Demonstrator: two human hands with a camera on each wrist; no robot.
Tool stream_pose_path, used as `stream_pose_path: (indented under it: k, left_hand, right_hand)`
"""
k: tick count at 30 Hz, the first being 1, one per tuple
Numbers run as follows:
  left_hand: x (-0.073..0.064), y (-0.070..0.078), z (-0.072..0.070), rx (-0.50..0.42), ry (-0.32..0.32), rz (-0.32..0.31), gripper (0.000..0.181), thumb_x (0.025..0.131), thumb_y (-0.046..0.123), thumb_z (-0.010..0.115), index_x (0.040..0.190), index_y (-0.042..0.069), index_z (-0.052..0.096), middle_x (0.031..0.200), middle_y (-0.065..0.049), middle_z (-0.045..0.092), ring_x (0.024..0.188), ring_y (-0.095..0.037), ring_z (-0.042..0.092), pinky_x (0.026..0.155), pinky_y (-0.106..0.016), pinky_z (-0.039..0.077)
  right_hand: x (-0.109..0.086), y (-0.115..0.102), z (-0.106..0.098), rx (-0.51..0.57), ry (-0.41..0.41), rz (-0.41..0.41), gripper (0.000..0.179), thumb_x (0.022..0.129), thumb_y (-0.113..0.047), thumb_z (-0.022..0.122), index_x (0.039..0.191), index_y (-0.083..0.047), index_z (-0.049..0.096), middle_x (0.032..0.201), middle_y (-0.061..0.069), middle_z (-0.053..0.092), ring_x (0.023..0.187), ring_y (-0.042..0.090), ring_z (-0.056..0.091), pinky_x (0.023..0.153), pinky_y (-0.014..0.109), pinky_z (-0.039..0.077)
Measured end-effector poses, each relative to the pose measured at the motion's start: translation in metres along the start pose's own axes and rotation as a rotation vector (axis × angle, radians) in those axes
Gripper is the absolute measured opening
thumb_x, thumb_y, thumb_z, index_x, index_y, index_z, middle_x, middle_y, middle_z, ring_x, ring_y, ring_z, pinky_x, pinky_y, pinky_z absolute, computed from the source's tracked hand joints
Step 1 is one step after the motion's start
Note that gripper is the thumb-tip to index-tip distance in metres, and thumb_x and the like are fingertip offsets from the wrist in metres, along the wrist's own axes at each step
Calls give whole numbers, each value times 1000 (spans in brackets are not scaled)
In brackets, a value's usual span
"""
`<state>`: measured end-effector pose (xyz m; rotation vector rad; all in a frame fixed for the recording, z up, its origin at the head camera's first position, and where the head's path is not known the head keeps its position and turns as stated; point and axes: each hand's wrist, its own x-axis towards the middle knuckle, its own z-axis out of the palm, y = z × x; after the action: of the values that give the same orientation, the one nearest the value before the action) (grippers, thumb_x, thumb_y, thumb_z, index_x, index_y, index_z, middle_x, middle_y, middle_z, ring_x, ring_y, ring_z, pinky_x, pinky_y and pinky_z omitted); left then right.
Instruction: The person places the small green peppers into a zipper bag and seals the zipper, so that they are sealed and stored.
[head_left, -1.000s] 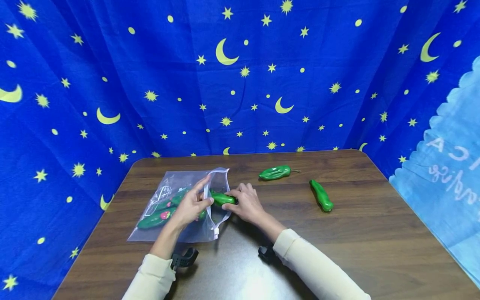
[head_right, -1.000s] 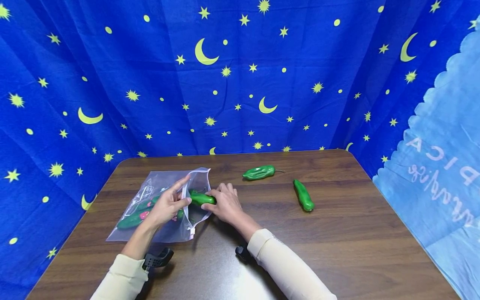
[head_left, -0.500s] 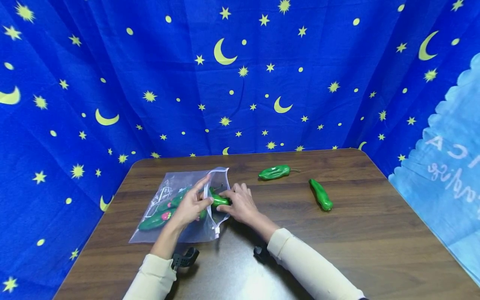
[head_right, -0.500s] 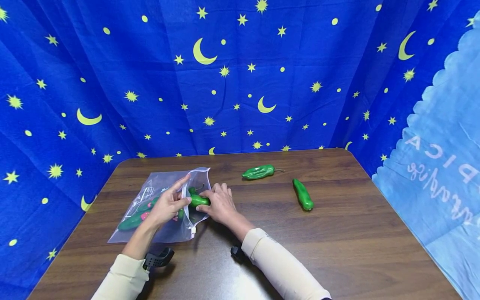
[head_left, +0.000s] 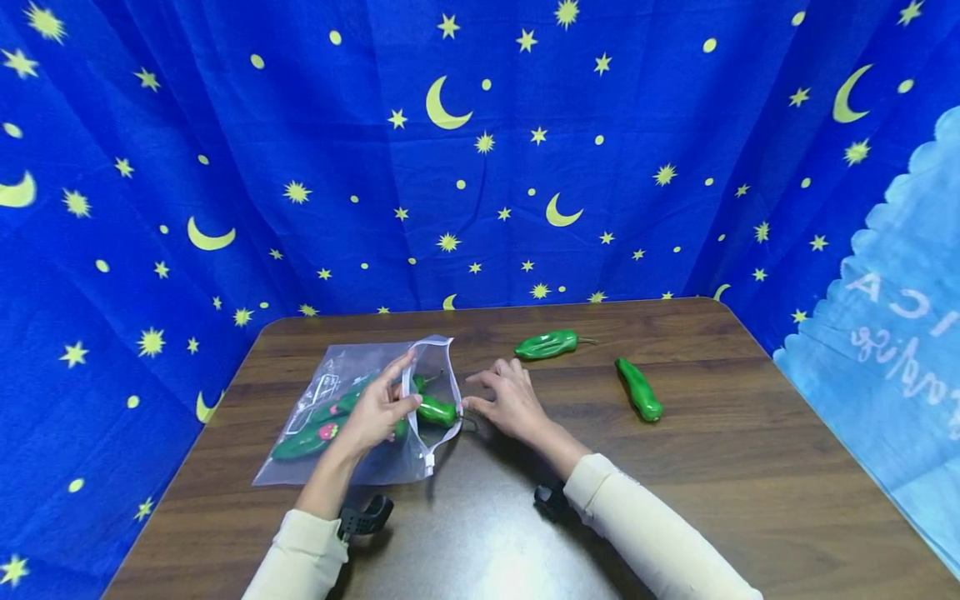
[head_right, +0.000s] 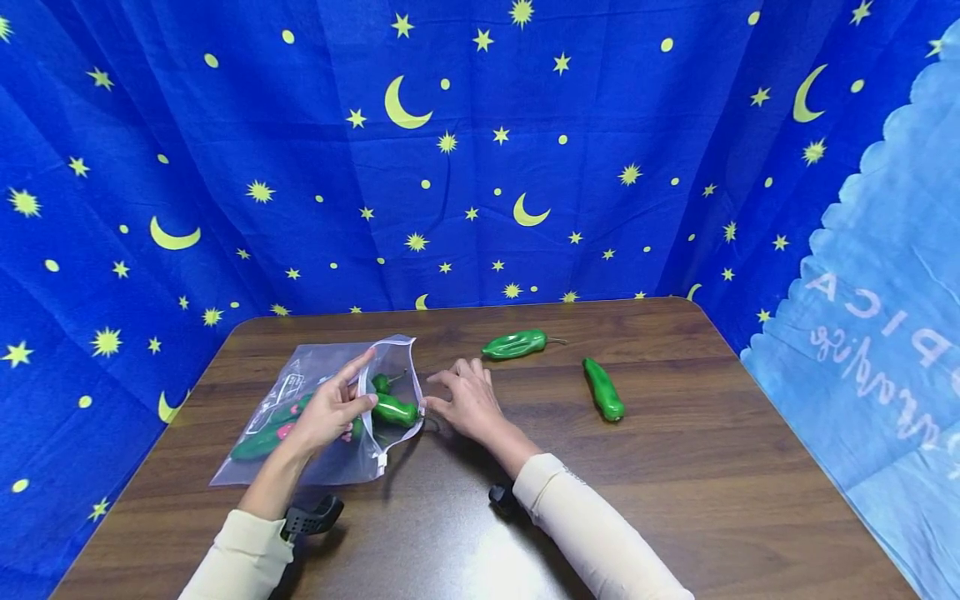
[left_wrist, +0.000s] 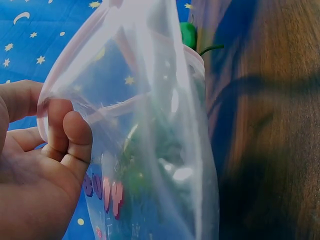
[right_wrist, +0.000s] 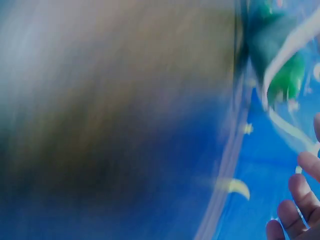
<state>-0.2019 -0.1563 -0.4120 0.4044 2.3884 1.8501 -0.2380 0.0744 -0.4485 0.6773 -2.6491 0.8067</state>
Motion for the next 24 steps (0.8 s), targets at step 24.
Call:
stream_pose_path:
  k: [24]
  left_hand:
    - [0,-3,0,33,7,-4,71,89,2,57,151,12,22,64,3,47,41,-3,36,29,-32,36]
  right_hand:
    - [18,114,-48,-148,-19,385,58,83,-36,69,131,-8,53,130,19,52,120,41,39,97,53,34]
